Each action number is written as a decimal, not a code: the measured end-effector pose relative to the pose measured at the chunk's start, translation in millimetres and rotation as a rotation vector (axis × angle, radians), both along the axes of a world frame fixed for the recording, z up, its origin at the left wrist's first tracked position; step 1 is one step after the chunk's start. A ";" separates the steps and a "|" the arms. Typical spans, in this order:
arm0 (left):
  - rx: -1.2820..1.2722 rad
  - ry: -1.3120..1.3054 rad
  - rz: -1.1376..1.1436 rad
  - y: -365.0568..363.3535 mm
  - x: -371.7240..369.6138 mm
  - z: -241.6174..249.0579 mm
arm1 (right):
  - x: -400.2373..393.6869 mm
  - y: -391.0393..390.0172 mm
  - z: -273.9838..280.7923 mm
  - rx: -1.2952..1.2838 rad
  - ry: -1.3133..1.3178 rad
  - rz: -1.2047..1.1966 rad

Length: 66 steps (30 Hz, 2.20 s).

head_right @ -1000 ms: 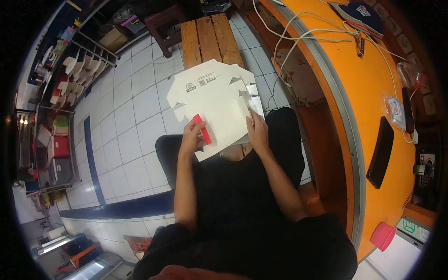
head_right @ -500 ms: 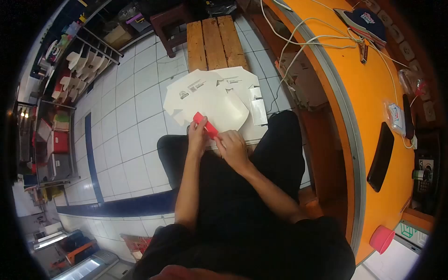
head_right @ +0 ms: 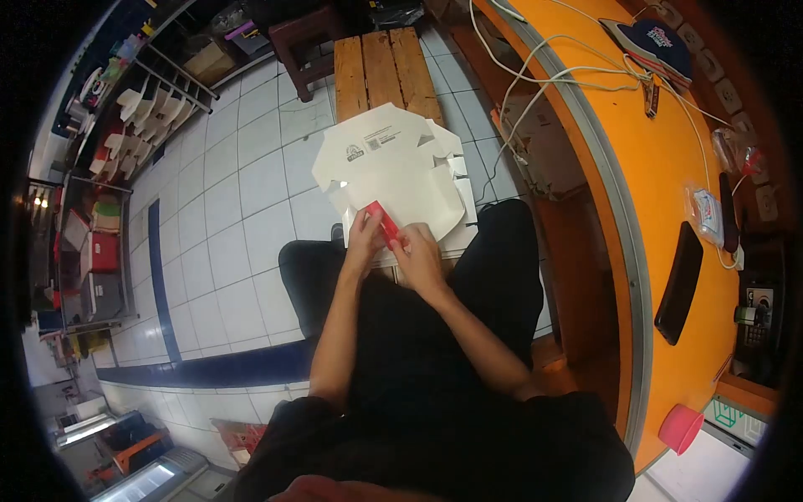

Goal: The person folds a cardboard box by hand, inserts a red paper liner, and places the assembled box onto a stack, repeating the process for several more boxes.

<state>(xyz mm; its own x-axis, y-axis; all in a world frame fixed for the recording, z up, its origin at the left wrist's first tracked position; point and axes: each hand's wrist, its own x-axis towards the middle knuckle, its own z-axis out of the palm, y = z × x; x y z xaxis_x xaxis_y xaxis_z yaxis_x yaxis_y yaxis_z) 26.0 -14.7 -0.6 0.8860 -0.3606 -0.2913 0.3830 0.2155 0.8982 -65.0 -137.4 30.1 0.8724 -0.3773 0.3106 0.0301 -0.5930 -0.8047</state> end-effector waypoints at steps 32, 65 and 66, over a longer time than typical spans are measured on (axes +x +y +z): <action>0.781 -0.437 0.365 15.3 -12.2 -6.7 | 40.9 -102.4 11.9 -0.107 0.024 -0.417; 0.570 -0.277 -0.121 -83.7 -14.3 6.3 | 33.0 -94.0 -31.3 0.078 0.215 0.004; 0.571 -0.269 -0.114 -75.5 -17.1 7.0 | 30.5 -94.9 -20.8 0.071 0.210 0.011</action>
